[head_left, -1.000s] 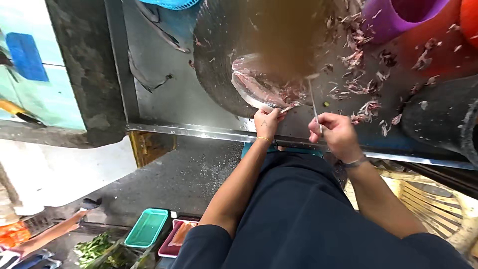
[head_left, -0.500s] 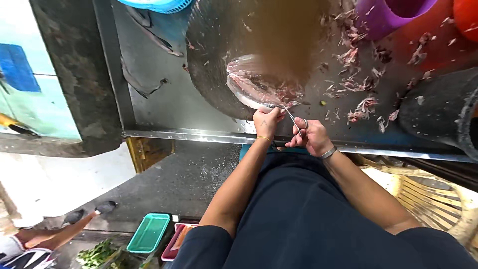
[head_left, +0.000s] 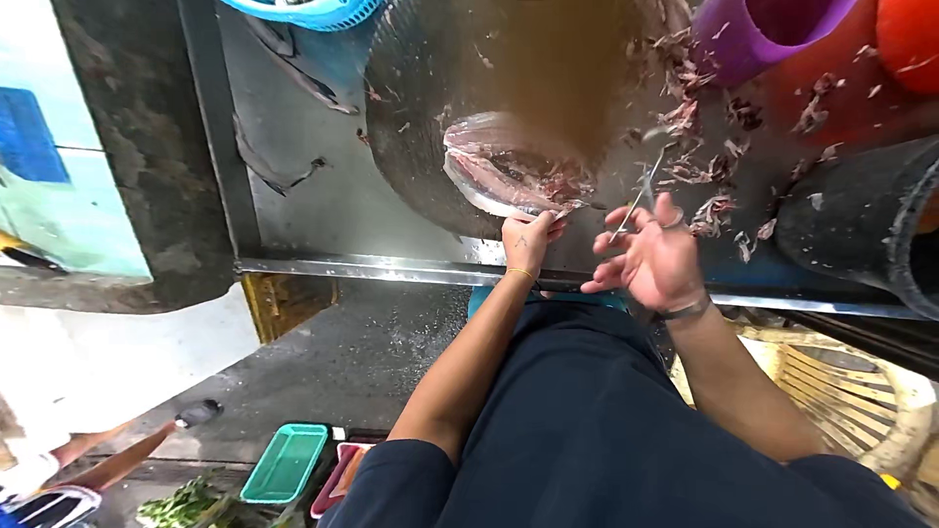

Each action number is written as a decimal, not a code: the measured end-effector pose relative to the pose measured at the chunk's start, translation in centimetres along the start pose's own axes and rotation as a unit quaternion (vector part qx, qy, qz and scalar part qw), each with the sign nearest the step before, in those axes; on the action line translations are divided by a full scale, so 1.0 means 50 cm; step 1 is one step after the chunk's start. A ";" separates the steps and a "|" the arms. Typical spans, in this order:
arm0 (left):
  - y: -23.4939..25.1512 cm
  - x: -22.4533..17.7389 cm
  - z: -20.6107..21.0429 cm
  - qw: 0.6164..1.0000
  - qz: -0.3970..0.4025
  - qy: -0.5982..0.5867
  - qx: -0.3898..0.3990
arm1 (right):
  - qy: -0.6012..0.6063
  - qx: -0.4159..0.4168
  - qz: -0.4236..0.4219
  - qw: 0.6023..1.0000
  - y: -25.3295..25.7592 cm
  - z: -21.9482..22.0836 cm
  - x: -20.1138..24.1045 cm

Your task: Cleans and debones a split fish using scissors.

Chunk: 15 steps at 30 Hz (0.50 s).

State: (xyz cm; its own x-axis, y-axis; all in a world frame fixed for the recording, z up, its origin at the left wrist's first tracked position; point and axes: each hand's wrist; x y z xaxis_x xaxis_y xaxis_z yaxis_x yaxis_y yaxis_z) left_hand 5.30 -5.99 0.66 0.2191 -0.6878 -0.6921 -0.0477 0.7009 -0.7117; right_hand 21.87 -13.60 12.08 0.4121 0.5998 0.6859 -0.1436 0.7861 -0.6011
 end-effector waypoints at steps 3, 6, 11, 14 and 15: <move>0.006 -0.004 0.002 1.000 0.005 -0.004 0.005 | 0.107 0.074 0.138 0.982 0.044 -0.006 -0.049; 0.001 0.000 0.001 1.000 0.011 0.018 -0.002 | 0.141 0.038 0.196 0.970 0.057 0.005 -0.096; 0.011 0.000 0.001 0.998 0.011 0.066 -0.012 | 0.022 -0.098 0.096 0.990 0.048 0.023 -0.102; 0.016 0.002 0.004 0.997 0.008 0.073 -0.014 | -0.159 -0.103 -0.027 0.982 0.027 0.019 -0.087; 0.016 0.001 0.004 0.997 0.009 0.070 -0.013 | -0.239 -0.102 -0.073 0.963 0.017 0.016 -0.069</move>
State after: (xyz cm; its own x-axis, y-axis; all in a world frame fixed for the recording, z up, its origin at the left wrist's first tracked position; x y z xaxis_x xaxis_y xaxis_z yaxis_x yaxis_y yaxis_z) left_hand 5.48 -5.41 0.08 0.0796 -0.6965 -0.7132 -0.0764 0.7091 -0.7010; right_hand 19.61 -14.86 9.54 -0.0529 0.5232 0.8505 0.0839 0.8511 -0.5183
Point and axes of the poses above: each hand's wrist, its own y-axis towards the middle knuckle, its own z-axis out of the palm, x = y × z
